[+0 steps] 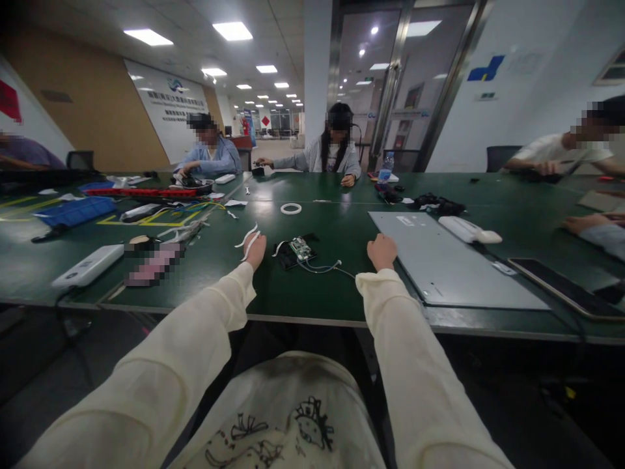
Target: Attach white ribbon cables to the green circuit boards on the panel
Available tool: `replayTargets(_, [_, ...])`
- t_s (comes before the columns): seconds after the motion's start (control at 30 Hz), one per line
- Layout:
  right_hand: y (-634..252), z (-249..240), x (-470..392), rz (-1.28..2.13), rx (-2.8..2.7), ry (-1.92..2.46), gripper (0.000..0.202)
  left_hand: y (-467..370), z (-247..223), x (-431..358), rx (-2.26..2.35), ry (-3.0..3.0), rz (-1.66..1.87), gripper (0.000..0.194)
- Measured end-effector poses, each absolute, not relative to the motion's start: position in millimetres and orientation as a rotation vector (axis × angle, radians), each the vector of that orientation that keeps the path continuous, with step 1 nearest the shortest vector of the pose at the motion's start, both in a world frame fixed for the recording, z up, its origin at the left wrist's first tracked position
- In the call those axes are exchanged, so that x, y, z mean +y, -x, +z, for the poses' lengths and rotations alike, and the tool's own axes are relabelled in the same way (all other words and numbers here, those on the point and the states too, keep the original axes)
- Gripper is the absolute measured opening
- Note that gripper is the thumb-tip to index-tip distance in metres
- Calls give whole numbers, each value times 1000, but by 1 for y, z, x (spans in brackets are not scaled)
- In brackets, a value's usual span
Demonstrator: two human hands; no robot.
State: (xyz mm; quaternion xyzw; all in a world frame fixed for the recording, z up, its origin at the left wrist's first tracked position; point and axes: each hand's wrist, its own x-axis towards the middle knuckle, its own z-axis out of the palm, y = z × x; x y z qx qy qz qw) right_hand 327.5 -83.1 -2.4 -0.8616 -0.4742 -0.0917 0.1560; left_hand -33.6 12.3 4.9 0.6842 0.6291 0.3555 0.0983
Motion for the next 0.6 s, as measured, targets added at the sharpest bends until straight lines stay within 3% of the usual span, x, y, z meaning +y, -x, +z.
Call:
replayTargets(0.2, [-330,-3,-82,-279,-1352,2453,36,29,2,7,1845,-1998,1174,14])
replayTargets(0.33, [-333,-4,-81,-260,-1337,2436,39,22,4,-2,1742,-2017,1286,21])
replayTargets(0.43, [-335,-4,-81,-235,-1334,2405,41,12,7,-15,1585,-2224,1209,39])
replayTargets(0.6, [-335,-3,-82,-200,-1340,2332,40,4,13,-40,1321,-2520,775,72])
